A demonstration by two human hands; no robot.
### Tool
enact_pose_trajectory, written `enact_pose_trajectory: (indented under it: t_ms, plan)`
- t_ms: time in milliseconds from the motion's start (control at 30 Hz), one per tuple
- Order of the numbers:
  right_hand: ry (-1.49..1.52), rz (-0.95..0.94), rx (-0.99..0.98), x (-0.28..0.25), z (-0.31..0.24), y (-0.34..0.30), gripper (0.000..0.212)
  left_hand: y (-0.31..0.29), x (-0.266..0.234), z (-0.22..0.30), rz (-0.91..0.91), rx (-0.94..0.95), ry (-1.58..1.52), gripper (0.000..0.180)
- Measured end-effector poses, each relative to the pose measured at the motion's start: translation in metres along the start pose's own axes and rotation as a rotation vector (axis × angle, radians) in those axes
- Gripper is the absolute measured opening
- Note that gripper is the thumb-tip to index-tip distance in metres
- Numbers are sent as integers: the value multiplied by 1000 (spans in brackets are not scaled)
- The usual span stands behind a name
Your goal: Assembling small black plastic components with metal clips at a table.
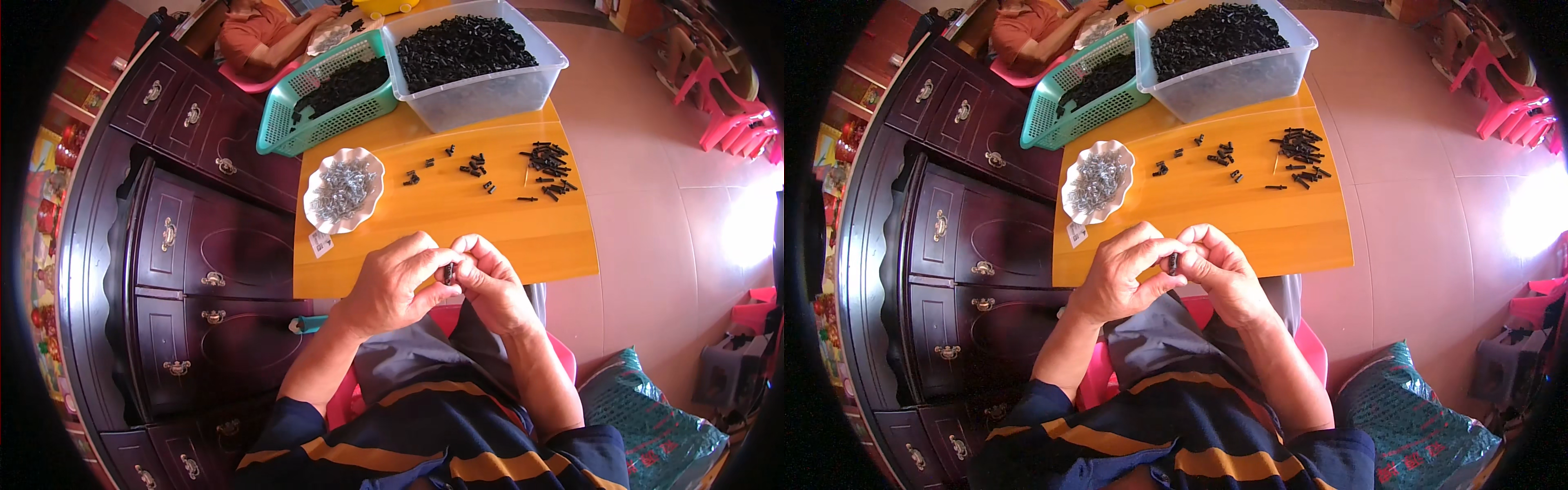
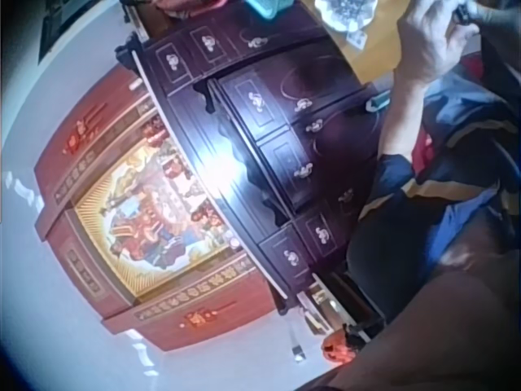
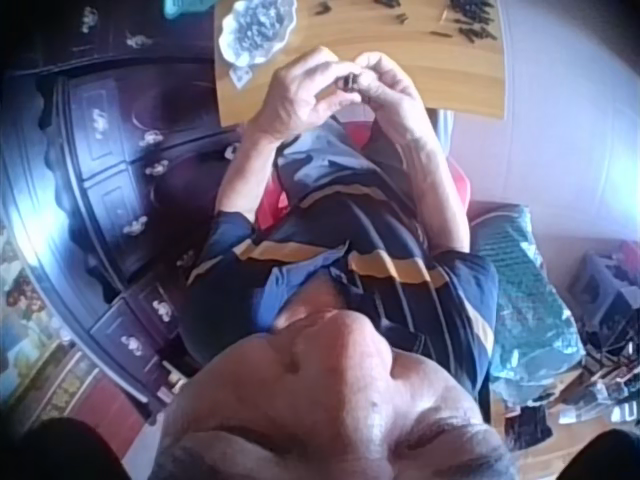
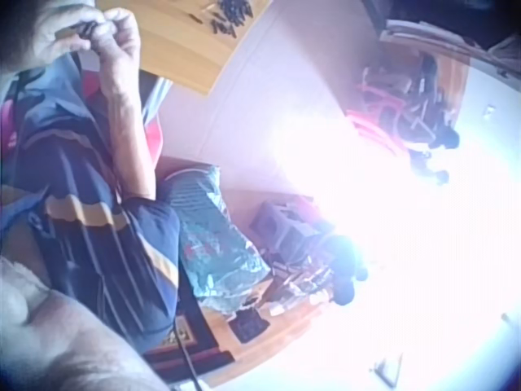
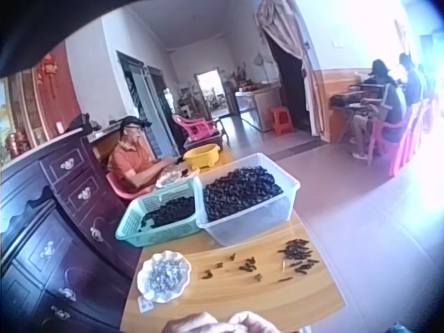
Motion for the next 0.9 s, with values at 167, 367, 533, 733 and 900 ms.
enact_pose_trajectory:
  t_ms: [167, 367, 533, 733, 900]
  plan:
    - [53, -5, 28, 0, 5, 0, 23, -1, 2, -2, -17, -9, -13, 45]
    - [77, -15, 45, 2, 4, 0, 25, 0, 1, 2, -58, -31, 1, 50]
    - [45, -11, 47, 8, 0, -1, 29, 1, 2, 1, -99, -56, -43, 48]
    - [53, -55, 41, 9, -2, -1, 31, 0, 8, -1, -48, -107, -120, 42]
    - [146, -28, 74, 4, 2, -1, 28, -1, 8, -3, -42, -155, -99, 37]
Point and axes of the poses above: each hand's wrist, its own y-axis towards the middle knuckle, its own x-axis out of the palm, z = x × y, the point moved 6 cm from there along y, towards the middle knuckle
